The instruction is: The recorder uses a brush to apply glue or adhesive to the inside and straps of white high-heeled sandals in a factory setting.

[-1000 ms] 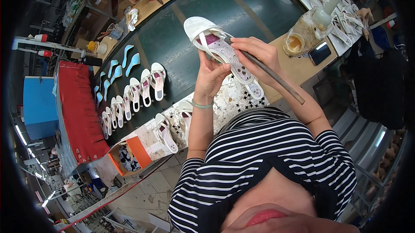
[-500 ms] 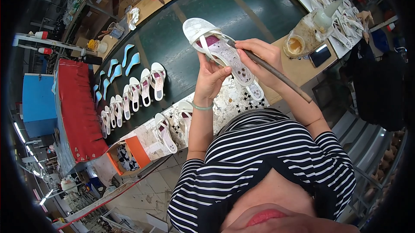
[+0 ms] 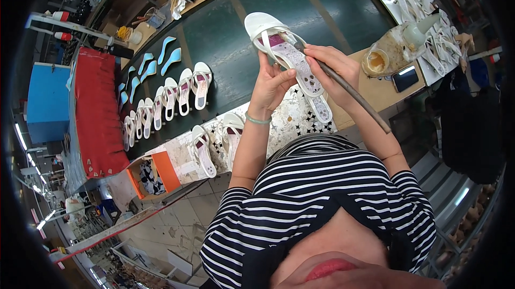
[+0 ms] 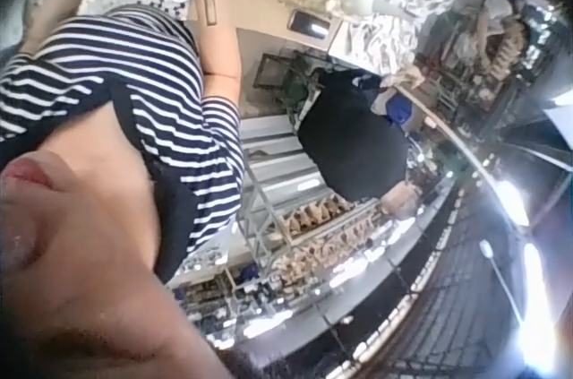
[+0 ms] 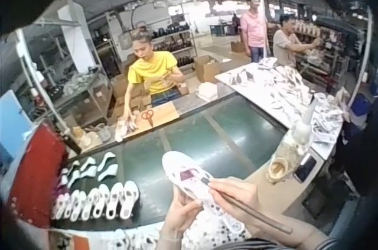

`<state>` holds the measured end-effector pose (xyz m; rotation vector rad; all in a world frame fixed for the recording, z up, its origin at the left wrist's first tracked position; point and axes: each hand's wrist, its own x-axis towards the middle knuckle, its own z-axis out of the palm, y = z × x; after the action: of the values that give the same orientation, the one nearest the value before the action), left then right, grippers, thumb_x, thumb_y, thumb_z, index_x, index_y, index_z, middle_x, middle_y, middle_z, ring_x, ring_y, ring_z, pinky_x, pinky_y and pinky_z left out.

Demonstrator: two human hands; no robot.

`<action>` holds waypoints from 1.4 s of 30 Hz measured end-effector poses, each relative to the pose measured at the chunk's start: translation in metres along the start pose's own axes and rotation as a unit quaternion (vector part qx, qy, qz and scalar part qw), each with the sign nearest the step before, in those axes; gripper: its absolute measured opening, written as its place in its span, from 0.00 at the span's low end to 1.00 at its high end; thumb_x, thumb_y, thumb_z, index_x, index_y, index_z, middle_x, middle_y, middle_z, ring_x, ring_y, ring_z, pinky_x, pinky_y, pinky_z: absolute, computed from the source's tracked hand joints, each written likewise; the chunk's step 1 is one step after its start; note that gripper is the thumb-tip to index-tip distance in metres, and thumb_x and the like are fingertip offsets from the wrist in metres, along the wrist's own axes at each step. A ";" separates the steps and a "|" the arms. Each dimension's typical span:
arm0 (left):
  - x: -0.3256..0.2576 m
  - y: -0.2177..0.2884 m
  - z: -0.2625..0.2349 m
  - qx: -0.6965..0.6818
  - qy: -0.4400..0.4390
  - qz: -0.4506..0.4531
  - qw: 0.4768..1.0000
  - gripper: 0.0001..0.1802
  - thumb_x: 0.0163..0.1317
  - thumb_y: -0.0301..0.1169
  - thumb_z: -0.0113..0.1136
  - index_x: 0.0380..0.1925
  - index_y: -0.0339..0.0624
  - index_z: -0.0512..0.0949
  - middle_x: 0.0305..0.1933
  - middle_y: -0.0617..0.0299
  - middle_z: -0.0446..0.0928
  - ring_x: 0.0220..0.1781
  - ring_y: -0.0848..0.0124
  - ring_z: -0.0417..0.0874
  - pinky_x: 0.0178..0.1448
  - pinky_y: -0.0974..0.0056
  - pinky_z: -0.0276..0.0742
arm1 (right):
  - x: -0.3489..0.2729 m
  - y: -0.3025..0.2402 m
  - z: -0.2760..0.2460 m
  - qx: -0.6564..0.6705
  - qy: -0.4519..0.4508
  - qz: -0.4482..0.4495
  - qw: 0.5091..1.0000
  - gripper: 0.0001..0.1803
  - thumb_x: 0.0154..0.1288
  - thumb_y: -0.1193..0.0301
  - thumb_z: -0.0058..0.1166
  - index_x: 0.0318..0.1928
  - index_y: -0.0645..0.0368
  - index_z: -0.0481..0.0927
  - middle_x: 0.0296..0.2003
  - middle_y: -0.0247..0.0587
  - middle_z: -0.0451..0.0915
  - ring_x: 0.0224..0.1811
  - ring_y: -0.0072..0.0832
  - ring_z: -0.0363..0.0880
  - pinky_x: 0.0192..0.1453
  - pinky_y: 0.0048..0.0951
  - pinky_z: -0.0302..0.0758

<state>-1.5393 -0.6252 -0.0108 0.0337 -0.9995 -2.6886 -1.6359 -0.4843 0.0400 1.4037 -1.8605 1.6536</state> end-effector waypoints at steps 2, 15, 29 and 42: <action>-0.002 0.000 -0.001 0.004 0.010 0.001 1.000 0.54 0.58 0.14 0.60 0.72 0.67 0.39 0.66 0.52 0.61 0.64 0.58 0.72 0.58 0.50 0.80 | -0.002 0.005 0.005 -0.022 -0.004 -0.016 1.000 0.09 0.55 0.81 0.62 0.39 0.67 0.83 0.37 0.50 0.84 0.35 0.39 0.84 0.40 0.31 0.80; -0.003 0.000 -0.001 -0.004 -0.014 0.008 1.000 0.54 0.59 0.15 0.60 0.73 0.68 0.36 0.63 0.51 0.65 0.62 0.58 0.74 0.58 0.49 0.80 | -0.004 0.008 0.012 0.031 0.014 0.072 0.997 0.07 0.59 0.80 0.61 0.39 0.67 0.84 0.36 0.48 0.85 0.35 0.32 0.85 0.38 0.26 0.80; -0.007 0.006 -0.005 -0.002 -0.050 -0.047 0.998 0.55 0.58 0.17 0.62 0.73 0.63 0.35 0.63 0.52 0.67 0.61 0.59 0.76 0.55 0.53 0.82 | 0.021 0.025 -0.010 0.118 -0.092 0.105 0.983 0.09 0.61 0.78 0.61 0.42 0.66 0.85 0.33 0.42 0.85 0.32 0.20 0.81 0.35 0.18 0.76; -0.013 0.009 -0.007 0.021 -0.080 -0.064 0.995 0.56 0.54 0.13 0.62 0.74 0.58 0.39 0.64 0.52 0.67 0.60 0.62 0.77 0.54 0.61 0.84 | 0.070 0.030 -0.042 0.126 -0.259 0.097 0.953 0.08 0.61 0.72 0.63 0.38 0.63 0.86 0.25 0.33 0.82 0.28 0.14 0.74 0.31 0.18 0.68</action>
<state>-1.5240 -0.6333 -0.0114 -0.1143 -1.1374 -2.8220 -1.7098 -0.4844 0.0864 1.9724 -2.1778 1.7914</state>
